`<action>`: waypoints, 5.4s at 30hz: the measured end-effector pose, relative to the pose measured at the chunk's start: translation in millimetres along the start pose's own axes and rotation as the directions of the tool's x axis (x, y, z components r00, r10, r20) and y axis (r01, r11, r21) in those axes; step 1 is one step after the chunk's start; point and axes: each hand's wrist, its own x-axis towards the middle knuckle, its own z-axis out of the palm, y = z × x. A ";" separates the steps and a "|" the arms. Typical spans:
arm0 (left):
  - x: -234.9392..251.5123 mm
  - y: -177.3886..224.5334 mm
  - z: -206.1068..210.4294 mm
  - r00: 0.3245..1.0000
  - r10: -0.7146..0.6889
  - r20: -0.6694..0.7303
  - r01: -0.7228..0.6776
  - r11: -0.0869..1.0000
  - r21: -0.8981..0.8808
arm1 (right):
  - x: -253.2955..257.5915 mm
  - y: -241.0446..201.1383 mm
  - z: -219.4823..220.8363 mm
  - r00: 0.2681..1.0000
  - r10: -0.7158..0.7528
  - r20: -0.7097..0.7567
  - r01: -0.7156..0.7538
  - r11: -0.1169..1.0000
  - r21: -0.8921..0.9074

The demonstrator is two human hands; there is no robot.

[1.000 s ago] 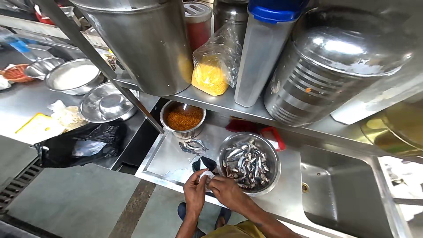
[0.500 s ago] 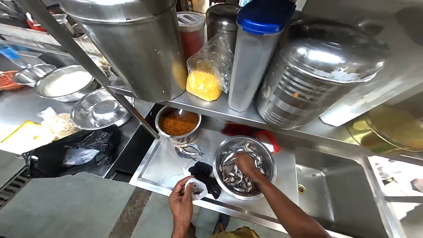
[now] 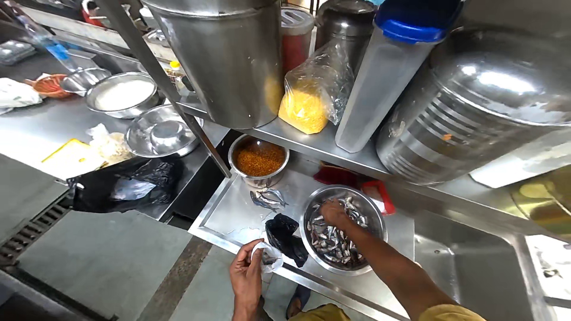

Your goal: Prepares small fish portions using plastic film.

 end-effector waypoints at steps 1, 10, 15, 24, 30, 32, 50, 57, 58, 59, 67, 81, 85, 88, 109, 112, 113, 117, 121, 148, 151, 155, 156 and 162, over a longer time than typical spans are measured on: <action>1.0 -0.1 0.0 1.000 -0.005 -0.004 0.005 1.000 0.002 | -0.5 0.1 0.2 1.000 0.005 -0.005 -0.005 1.000 -0.004; 9.2 -0.1 -1.8 0.995 -0.096 -0.032 0.096 0.995 -0.003 | -72.8 29.8 -22.3 0.840 0.426 -0.335 -0.120 0.749 0.652; 15.4 0.9 -4.4 0.996 -0.084 -0.030 0.085 0.996 0.010 | -126.8 9.5 -24.2 0.723 0.646 -0.245 0.230 0.110 0.967; 23.3 0.7 6.7 0.986 -0.159 -0.048 0.163 0.984 0.076 | -197.5 -95.7 -97.9 0.821 0.374 -0.431 0.550 -0.317 0.772; 22.4 6.3 8.6 0.979 -0.201 -0.034 0.201 0.979 0.020 | -178.9 -149.2 -93.3 0.771 0.221 -0.597 0.626 -0.086 0.775; 22.0 8.0 8.2 0.980 -0.198 -0.028 0.198 0.980 0.004 | -165.7 -160.2 -85.5 0.738 0.188 -0.648 0.654 0.036 0.756; 16.0 5.9 -6.3 0.994 0.107 -0.022 -0.105 0.992 0.068 | -140.7 -45.6 -43.2 0.851 0.218 -0.477 0.343 0.457 0.821; 12.6 6.5 -3.1 0.991 0.131 -0.016 -0.130 0.991 0.044 | -67.0 7.0 17.5 0.921 0.260 -0.289 -0.028 0.786 0.617; 12.4 5.9 -2.5 0.990 0.139 -0.012 -0.138 0.990 0.042 | -60.5 2.7 21.9 0.955 0.187 -0.232 -0.032 0.839 0.544; 12.2 5.5 -1.7 0.990 0.143 -0.011 -0.143 0.989 0.042 | -54.6 -2.5 25.7 0.970 0.147 -0.193 -0.038 0.878 0.476; 6.5 2.3 1.2 0.994 0.108 -0.017 -0.107 0.993 0.045 | -18.1 -8.3 47.9 0.976 0.017 -0.219 0.023 0.984 0.179; 16.3 0.4 4.6 0.996 0.084 -0.022 -0.083 0.996 0.039 | -64.7 14.7 14.7 0.886 0.370 -0.279 -0.134 0.780 0.611; 23.5 -1.3 13.2 0.998 0.067 -0.011 -0.066 0.997 0.039 | -92.3 25.4 20.8 0.763 0.619 -0.187 0.031 0.254 0.967; 26.9 -1.4 21.3 1.000 0.025 0.008 -0.025 0.999 0.044 | -110.7 25.5 25.0 0.770 0.636 -0.057 0.308 -0.291 0.906; 31.4 -3.3 63.3 0.997 -0.073 0.031 0.072 0.996 0.044 | -197.0 -68.2 -106.5 0.932 -0.001 -0.363 0.329 0.426 0.843; 27.2 -3.5 66.0 0.998 -0.053 0.033 0.052 0.998 0.040 | -184.2 -94.0 -116.2 0.911 -0.027 -0.411 0.347 0.589 0.730; 25.5 -3.5 66.9 0.998 -0.049 0.030 0.048 0.998 0.036 | -179.7 -101.1 -117.8 0.910 -0.033 -0.413 0.345 0.613 0.711; 22.6 -4.3 67.1 1.000 -0.006 0.013 0.006 1.000 0.015 | -175.7 -109.9 -115.2 0.932 -0.066 -0.357 0.305 0.678 0.669; 20.6 -4.1 56.8 0.998 0.060 0.014 -0.060 0.998 -0.005 | -177.7 -89.7 -87.5 0.928 -0.012 -0.373 0.308 0.588 0.748; -7.3 3.1 5.6 0.984 0.130 -0.121 -0.123 0.990 0.064 | -6.5 15.6 -9.9 0.938 0.343 -0.053 -0.328 0.926 0.188; -6.2 3.1 3.4 0.985 0.109 -0.133 -0.100 0.992 0.070 | -42.8 16.3 -31.3 0.939 0.325 -0.113 -0.274 0.905 0.325; -0.2 -0.9 2.3 0.986 0.077 -0.149 -0.068 0.996 0.064 | -70.1 39.8 -35.4 0.866 0.403 -0.297 -0.129 0.752 0.647; 2.4 -1.6 3.1 0.986 0.072 -0.152 -0.064 0.996 0.059 | -77.4 43.6 -34.4 0.845 0.425 -0.324 -0.062 0.680 0.730; 17.3 -3.4 12.0 0.992 0.022 -0.123 -0.013 0.997 0.073 | -149.2 -5.4 -54.2 0.810 0.491 -0.319 0.361 0.011 0.932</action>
